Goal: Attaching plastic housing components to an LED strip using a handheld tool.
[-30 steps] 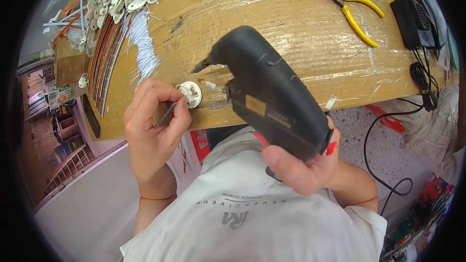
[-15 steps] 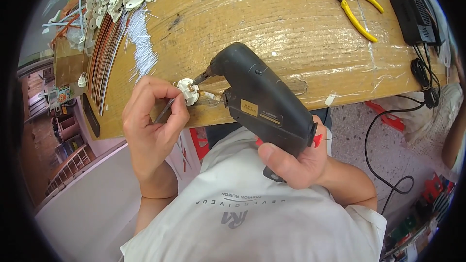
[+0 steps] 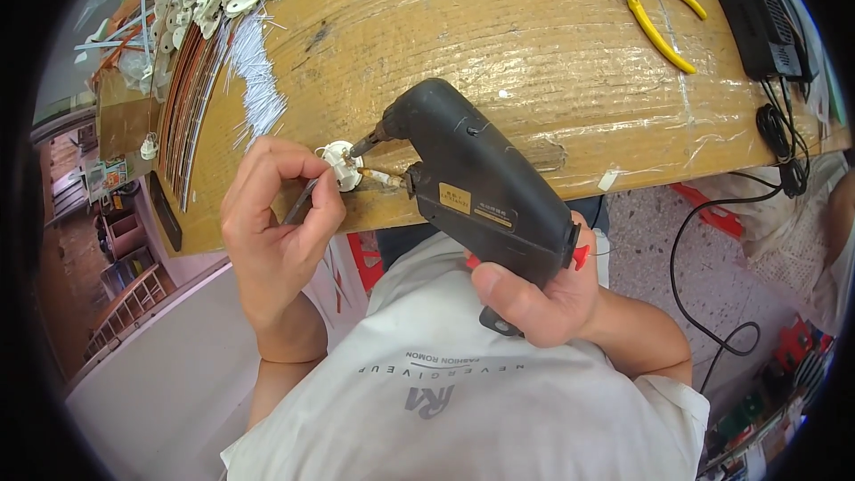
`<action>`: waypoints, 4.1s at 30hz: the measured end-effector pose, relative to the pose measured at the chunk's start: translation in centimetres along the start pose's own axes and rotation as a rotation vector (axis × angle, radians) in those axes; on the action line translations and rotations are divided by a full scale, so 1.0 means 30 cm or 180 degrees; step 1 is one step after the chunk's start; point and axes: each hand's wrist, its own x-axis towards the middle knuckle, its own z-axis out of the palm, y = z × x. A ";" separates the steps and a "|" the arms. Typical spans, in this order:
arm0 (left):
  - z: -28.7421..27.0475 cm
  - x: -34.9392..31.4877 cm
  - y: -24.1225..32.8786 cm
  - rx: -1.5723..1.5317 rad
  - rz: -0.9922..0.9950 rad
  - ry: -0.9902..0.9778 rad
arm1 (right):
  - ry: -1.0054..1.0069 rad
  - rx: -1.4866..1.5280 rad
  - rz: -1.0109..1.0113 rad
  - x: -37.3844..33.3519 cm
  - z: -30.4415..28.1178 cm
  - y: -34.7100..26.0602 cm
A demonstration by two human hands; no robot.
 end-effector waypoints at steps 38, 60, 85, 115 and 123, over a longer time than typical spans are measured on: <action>-0.003 -0.012 0.019 -0.0008 -0.0095 0.0037 | 0.0502 0.0477 -0.0110 -0.001 0.037 -0.042; -0.003 -0.076 -0.014 -0.0530 0.0365 0.0546 | 0.0214 0.0445 -0.0026 -0.009 0.037 -0.069; 0.008 -0.837 -0.849 0.0609 -0.2367 -0.0106 | 0.0961 -0.0077 -0.0822 0.236 0.060 -0.154; -0.197 0.434 -0.361 0.3095 0.2058 0.0060 | 0.1032 0.0194 -0.0742 0.234 0.038 -0.144; -0.233 0.289 -0.145 0.0967 0.1177 0.0493 | 0.0957 0.0200 -0.0554 0.223 0.026 -0.142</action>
